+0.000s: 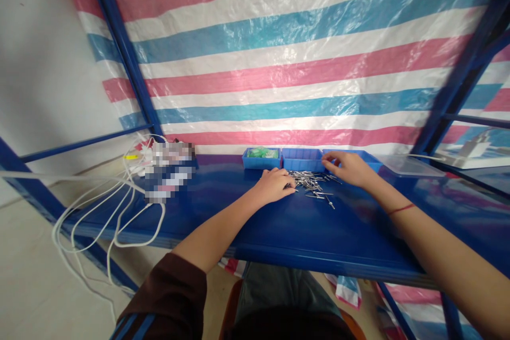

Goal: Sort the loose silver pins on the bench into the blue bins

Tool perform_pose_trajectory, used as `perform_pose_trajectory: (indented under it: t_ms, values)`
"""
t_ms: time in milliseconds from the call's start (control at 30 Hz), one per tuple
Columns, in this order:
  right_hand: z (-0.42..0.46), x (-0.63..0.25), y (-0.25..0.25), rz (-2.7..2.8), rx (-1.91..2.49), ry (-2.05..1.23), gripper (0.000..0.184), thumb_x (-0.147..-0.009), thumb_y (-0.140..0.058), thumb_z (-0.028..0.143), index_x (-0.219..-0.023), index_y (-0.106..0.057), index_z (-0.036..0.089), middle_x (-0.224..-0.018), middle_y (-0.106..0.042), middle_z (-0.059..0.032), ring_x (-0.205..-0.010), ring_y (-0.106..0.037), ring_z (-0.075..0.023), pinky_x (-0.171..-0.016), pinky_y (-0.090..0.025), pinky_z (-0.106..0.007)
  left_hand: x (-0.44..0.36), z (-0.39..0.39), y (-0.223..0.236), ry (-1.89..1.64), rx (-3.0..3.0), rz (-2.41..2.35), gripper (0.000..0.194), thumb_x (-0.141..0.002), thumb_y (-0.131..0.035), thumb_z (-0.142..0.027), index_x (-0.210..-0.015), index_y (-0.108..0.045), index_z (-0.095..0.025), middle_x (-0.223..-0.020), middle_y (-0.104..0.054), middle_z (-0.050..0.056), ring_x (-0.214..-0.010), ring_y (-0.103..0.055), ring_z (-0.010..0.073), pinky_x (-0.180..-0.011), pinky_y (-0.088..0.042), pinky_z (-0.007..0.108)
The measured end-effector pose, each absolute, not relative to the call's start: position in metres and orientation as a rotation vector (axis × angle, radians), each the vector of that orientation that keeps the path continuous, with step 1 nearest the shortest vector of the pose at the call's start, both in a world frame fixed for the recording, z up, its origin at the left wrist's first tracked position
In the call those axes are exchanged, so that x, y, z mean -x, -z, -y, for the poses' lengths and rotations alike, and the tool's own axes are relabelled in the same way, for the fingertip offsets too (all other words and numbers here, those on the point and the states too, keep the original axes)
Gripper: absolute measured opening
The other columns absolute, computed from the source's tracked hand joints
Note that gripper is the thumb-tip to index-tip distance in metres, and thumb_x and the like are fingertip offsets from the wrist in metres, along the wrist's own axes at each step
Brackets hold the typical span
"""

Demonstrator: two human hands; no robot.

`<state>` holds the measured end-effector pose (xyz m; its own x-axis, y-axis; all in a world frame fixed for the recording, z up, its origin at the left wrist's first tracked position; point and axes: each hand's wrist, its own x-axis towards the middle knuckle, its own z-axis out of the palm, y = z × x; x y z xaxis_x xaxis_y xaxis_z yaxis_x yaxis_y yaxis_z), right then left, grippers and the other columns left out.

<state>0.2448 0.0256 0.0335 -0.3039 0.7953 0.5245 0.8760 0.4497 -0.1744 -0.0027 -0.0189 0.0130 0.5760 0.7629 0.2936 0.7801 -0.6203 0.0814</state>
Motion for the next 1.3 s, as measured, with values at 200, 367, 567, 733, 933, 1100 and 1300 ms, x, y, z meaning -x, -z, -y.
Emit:
perform_pose_trajectory:
  t_ms: [200,367,567,733,933,1100,1300]
  values:
    - [-0.014,-0.222,-0.029,2.424,1.215,-0.042,0.027,-0.082,-0.044,0.034,-0.085,-0.065,0.019,-0.079,-0.068,-0.0044,-0.067,-0.060,-0.0179,-0.062,-0.041,-0.027,0.001,0.015,-0.006,0.436,2.724,1.276,0.020,-0.086,-0.047,-0.033,-0.091,-0.064,-0.024,-0.097,-0.061,0.002,-0.095,-0.052,0.0209,-0.079,-0.036,0.035]
    - [-0.009,-0.213,-0.028,2.466,1.155,-0.121,0.025,-0.081,-0.045,0.031,-0.083,-0.066,0.018,-0.076,-0.068,-0.0042,-0.064,-0.059,-0.0167,-0.062,-0.040,-0.027,0.000,0.014,-0.002,0.458,2.717,1.227,0.020,-0.086,-0.048,-0.034,-0.089,-0.065,-0.024,-0.095,-0.061,0.002,-0.095,-0.054,0.0204,-0.081,-0.036,0.035]
    - [-0.004,-0.203,-0.024,2.366,1.025,-0.474,0.025,-0.079,-0.049,0.037,-0.087,-0.063,0.018,-0.081,-0.067,-0.0034,-0.070,-0.058,-0.0158,-0.064,-0.043,-0.027,-0.003,0.013,-0.002,0.808,2.777,1.136,0.022,-0.089,-0.042,-0.030,-0.096,-0.060,-0.021,-0.099,-0.059,0.003,-0.090,-0.057,0.0154,-0.082,-0.041,0.027]
    - [0.000,-0.191,-0.019,2.275,0.875,-0.686,0.034,-0.076,-0.054,0.048,-0.086,-0.061,0.016,-0.082,-0.063,-0.0043,-0.073,-0.055,-0.0156,-0.065,-0.043,-0.028,-0.010,0.014,-0.006,1.286,2.818,1.110,0.018,-0.089,-0.041,-0.024,-0.095,-0.057,-0.018,-0.096,-0.061,0.005,-0.091,-0.058,0.0152,-0.084,-0.044,0.027]
    - [0.001,-0.187,-0.020,2.133,0.873,-0.842,0.040,-0.071,-0.058,0.054,-0.077,-0.062,0.015,-0.069,-0.061,-0.0023,-0.064,-0.053,-0.0138,-0.064,-0.043,-0.029,-0.013,0.013,-0.006,1.621,2.849,1.276,0.018,-0.088,-0.042,-0.028,-0.095,-0.055,-0.018,-0.091,-0.064,0.003,-0.084,-0.062,0.0134,-0.077,-0.048,0.025]
    - [0.001,-0.188,-0.026,1.986,0.905,-0.833,0.044,-0.066,-0.061,0.058,-0.074,-0.064,0.015,-0.065,-0.062,-0.0033,-0.064,-0.055,-0.0151,-0.064,-0.045,-0.031,-0.011,0.011,-0.005,1.658,2.807,1.447,0.018,-0.087,-0.043,-0.030,-0.092,-0.056,-0.018,-0.082,-0.064,0.002,-0.076,-0.062,0.0122,-0.074,-0.049,0.025]
    - [-0.001,-0.188,-0.025,1.832,0.938,-0.815,0.041,-0.062,-0.066,0.055,-0.074,-0.063,0.015,-0.067,-0.062,-0.0034,-0.060,-0.055,-0.0140,-0.061,-0.045,-0.030,-0.012,0.014,-0.004,1.529,2.885,1.447,0.020,-0.084,-0.048,-0.032,-0.089,-0.059,-0.016,-0.081,-0.066,0.002,-0.077,-0.061,0.0131,-0.073,-0.047,0.024]
